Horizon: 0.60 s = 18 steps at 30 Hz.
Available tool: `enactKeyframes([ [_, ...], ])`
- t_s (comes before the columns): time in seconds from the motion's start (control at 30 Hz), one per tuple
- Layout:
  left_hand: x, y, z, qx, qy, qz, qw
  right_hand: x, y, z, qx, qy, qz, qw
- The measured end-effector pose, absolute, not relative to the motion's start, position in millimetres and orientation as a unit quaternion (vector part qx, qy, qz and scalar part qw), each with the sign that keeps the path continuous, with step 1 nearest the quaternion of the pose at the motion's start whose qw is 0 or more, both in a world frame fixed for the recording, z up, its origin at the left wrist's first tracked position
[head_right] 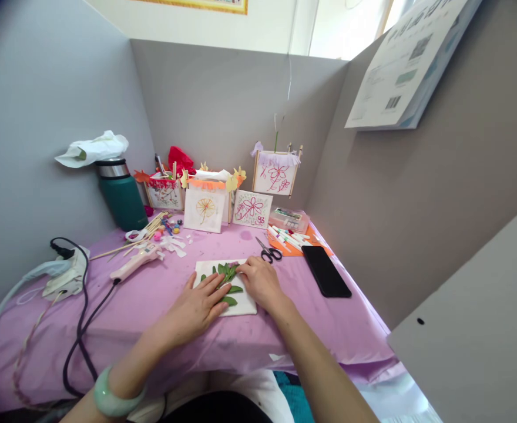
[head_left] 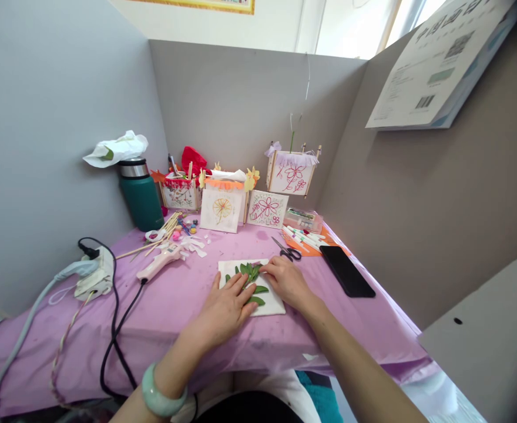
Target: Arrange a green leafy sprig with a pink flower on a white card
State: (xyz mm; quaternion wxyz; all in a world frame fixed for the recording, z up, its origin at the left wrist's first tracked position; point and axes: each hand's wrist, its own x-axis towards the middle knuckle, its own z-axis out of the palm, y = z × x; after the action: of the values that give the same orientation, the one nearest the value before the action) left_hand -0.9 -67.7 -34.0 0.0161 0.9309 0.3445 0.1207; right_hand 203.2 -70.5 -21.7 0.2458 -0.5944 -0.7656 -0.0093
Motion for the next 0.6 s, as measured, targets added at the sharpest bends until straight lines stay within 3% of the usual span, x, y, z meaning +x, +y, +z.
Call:
enactKeyframes([
  [0.6,-0.9,-65.0,-42.4,0.931,0.339,0.136,-0.006,201.2,-51.0,-33.2,-0.463,-0.841,-0.040,0.277],
])
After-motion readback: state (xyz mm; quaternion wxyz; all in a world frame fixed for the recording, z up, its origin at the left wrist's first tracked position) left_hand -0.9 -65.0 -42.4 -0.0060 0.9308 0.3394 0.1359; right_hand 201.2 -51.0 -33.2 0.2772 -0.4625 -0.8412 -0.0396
